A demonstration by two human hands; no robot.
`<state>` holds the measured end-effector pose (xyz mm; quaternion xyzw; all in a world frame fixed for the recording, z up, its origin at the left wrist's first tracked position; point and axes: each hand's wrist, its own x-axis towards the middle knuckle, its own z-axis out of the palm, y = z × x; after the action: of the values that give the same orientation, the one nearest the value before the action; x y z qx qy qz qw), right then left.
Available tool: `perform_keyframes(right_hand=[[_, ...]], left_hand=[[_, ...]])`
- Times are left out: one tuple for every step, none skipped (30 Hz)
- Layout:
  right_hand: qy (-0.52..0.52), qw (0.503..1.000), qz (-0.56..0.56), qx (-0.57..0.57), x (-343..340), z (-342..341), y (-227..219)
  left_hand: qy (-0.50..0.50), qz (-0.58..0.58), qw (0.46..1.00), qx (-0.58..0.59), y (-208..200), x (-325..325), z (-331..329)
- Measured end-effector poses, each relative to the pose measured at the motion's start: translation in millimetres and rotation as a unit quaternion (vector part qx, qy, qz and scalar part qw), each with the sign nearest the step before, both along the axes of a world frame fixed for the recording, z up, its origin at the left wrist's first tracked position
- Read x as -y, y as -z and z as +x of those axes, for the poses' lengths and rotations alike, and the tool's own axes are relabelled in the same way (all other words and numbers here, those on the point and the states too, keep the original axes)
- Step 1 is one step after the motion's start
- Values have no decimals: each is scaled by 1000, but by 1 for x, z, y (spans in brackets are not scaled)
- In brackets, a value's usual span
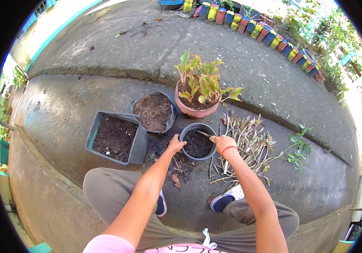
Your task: The person scoops soil from a rectangular tray into a round pot using a small trowel. They repeatedly transfer soil and pat it down inside the pot while sitting on the floor.
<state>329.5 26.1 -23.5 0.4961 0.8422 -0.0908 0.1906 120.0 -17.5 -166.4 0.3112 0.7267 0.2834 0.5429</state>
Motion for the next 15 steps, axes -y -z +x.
perform_keyframes(right_hand=[[-3,1000,-4,-28,-2,-2,4],[0,999,-13,-42,0,-2,5],[1,999,-27,-34,5,1,3],[-12,998,-59,-30,7,3,-3],[-8,996,-68,-55,11,4,-11],[1,995,-75,-61,19,7,-21],[11,996,-80,-45,27,11,-32],[-12,998,-55,-29,38,14,-41],[-18,998,-53,-17,50,16,-48],[-29,998,-50,4,59,18,-52],[-50,998,-35,13,69,18,-52],[-66,997,22,25,79,16,-45],[-73,996,16,50,86,11,-35],[-55,997,13,49,92,4,-21],[-29,999,15,40,96,-3,-5]], left_hand=[[-57,-31,996,64,2,5,2],[-49,-39,989,132,5,12,4],[-60,-50,977,198,9,19,6],[-77,-68,960,261,13,23,13],[-75,-70,948,301,17,25,21],[-100,-65,949,292,22,24,23],[-127,-72,944,296,25,24,25],[-123,-61,948,288,28,24,26],[-120,-57,948,290,31,24,27],[-127,-46,950,282,32,24,28],[-126,-42,949,287,32,25,28],[-133,-33,950,281,32,26,29],[-135,-23,951,278,31,26,30],[-122,-15,951,283,29,27,30],[-135,-16,951,278,28,28,31]])
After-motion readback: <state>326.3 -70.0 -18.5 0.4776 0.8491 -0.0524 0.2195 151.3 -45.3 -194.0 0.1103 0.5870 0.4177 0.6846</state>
